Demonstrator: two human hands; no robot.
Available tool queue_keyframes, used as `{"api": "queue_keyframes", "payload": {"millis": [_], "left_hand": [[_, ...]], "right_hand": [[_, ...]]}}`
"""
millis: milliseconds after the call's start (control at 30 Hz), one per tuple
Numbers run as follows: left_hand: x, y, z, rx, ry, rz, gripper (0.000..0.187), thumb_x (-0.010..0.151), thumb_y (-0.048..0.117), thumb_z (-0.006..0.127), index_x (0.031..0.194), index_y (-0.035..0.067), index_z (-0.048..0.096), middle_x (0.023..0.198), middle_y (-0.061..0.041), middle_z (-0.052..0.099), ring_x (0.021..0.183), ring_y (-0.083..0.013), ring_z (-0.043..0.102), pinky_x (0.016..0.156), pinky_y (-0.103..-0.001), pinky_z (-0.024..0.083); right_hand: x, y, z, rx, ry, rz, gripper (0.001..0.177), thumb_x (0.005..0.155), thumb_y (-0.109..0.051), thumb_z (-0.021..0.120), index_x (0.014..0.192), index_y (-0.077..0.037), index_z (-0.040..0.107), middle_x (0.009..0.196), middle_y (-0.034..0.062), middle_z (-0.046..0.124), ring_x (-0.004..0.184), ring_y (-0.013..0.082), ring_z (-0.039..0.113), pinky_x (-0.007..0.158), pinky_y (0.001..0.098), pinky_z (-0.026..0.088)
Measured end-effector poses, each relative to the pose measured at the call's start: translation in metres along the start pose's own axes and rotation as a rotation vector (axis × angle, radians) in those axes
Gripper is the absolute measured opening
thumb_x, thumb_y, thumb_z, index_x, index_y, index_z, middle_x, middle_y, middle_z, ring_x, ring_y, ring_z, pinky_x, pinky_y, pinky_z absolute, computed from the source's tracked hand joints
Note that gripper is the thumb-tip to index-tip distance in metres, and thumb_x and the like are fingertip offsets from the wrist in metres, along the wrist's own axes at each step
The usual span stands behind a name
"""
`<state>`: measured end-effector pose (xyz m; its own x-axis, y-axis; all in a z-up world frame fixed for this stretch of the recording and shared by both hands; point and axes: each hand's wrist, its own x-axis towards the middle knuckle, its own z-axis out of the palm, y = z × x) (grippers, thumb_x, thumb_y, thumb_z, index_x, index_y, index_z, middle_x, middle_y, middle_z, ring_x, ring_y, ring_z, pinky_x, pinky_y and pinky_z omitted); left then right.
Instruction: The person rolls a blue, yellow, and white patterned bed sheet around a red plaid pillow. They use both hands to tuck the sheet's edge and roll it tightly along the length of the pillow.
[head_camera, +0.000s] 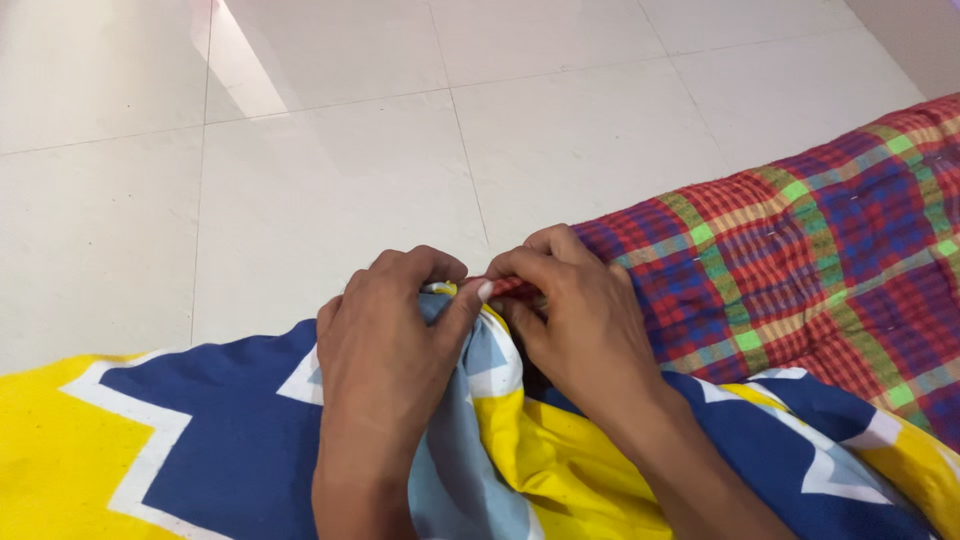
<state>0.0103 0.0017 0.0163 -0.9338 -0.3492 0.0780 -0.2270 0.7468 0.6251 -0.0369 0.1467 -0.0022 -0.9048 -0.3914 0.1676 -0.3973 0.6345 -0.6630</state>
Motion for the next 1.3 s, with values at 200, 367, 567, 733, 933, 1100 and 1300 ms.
{"api": "queue_keyframes", "payload": {"millis": [200, 367, 567, 733, 933, 1100, 1300], "left_hand": [[-0.002, -0.003, 0.006, 0.004, 0.065, 0.071, 0.031, 0.078, 0.035, 0.077, 0.104, 0.017, 0.075, 0.105, -0.004, 0.071, 0.1, -0.0284, 0.063, 0.099, -0.06, 0.03], [0.001, -0.012, 0.012, 0.006, 0.087, 0.038, 0.032, 0.077, 0.037, 0.078, 0.103, 0.019, 0.074, 0.105, -0.002, 0.071, 0.099, -0.0261, 0.064, 0.098, -0.055, 0.032], [0.005, -0.021, 0.024, 0.037, 0.128, 0.059, 0.027, 0.087, 0.044, 0.07, 0.093, 0.018, 0.072, 0.092, -0.002, 0.072, 0.091, -0.025, 0.066, 0.089, -0.047, 0.038], [0.003, -0.029, 0.036, 0.062, 0.213, 0.119, 0.026, 0.094, 0.041, 0.062, 0.093, 0.015, 0.069, 0.088, -0.004, 0.072, 0.086, -0.0269, 0.066, 0.085, -0.046, 0.04], [0.002, -0.029, 0.047, 0.106, 0.333, 0.131, 0.022, 0.095, 0.035, 0.061, 0.09, 0.014, 0.068, 0.085, -0.004, 0.073, 0.082, -0.0271, 0.067, 0.085, -0.045, 0.041], [0.002, -0.029, 0.046, 0.123, 0.403, 0.148, 0.022, 0.091, 0.034, 0.063, 0.085, 0.014, 0.069, 0.083, -0.003, 0.073, 0.081, -0.0252, 0.067, 0.085, -0.044, 0.041], [0.0, -0.023, 0.043, 0.144, 0.418, 0.142, 0.023, 0.092, 0.034, 0.064, 0.084, 0.014, 0.071, 0.084, -0.003, 0.075, 0.08, -0.0249, 0.067, 0.084, -0.043, 0.042]], "right_hand": [[0.008, 0.007, 0.009, 0.017, 0.138, 0.042, 0.016, 0.081, -0.008, 0.077, 0.097, -0.008, 0.076, 0.096, 0.0083, 0.068, 0.078, 0.0218, 0.073, 0.069, 0.036, 0.057], [0.007, 0.006, 0.016, -0.019, 0.174, 0.077, 0.015, 0.082, -0.01, 0.077, 0.097, -0.009, 0.076, 0.1, 0.0078, 0.068, 0.077, 0.0213, 0.074, 0.068, 0.0364, 0.056], [0.003, 0.012, 0.022, -0.106, 0.217, -0.042, 0.015, 0.084, -0.016, 0.078, 0.098, -0.011, 0.077, 0.101, 0.0089, 0.068, 0.088, 0.0263, 0.07, 0.075, 0.0422, 0.052], [0.0, 0.017, 0.034, -0.175, 0.32, -0.105, 0.015, 0.082, -0.019, 0.079, 0.096, -0.015, 0.078, 0.1, 0.0055, 0.068, 0.094, 0.0267, 0.066, 0.079, 0.0455, 0.043], [-0.001, 0.022, 0.039, -0.163, 0.39, -0.084, 0.013, 0.08, -0.021, 0.079, 0.093, -0.017, 0.078, 0.1, 0.0008, 0.068, 0.094, 0.0231, 0.067, 0.079, 0.0435, 0.042], [-0.003, 0.02, 0.038, -0.157, 0.421, -0.099, 0.012, 0.08, -0.023, 0.079, 0.09, -0.018, 0.079, 0.097, 0.0006, 0.068, 0.091, 0.0235, 0.067, 0.076, 0.0441, 0.042], [-0.004, 0.017, 0.032, -0.116, 0.427, -0.098, 0.012, 0.079, -0.024, 0.08, 0.088, -0.018, 0.078, 0.096, 0.001, 0.068, 0.089, 0.0239, 0.067, 0.076, 0.044, 0.043]]}}
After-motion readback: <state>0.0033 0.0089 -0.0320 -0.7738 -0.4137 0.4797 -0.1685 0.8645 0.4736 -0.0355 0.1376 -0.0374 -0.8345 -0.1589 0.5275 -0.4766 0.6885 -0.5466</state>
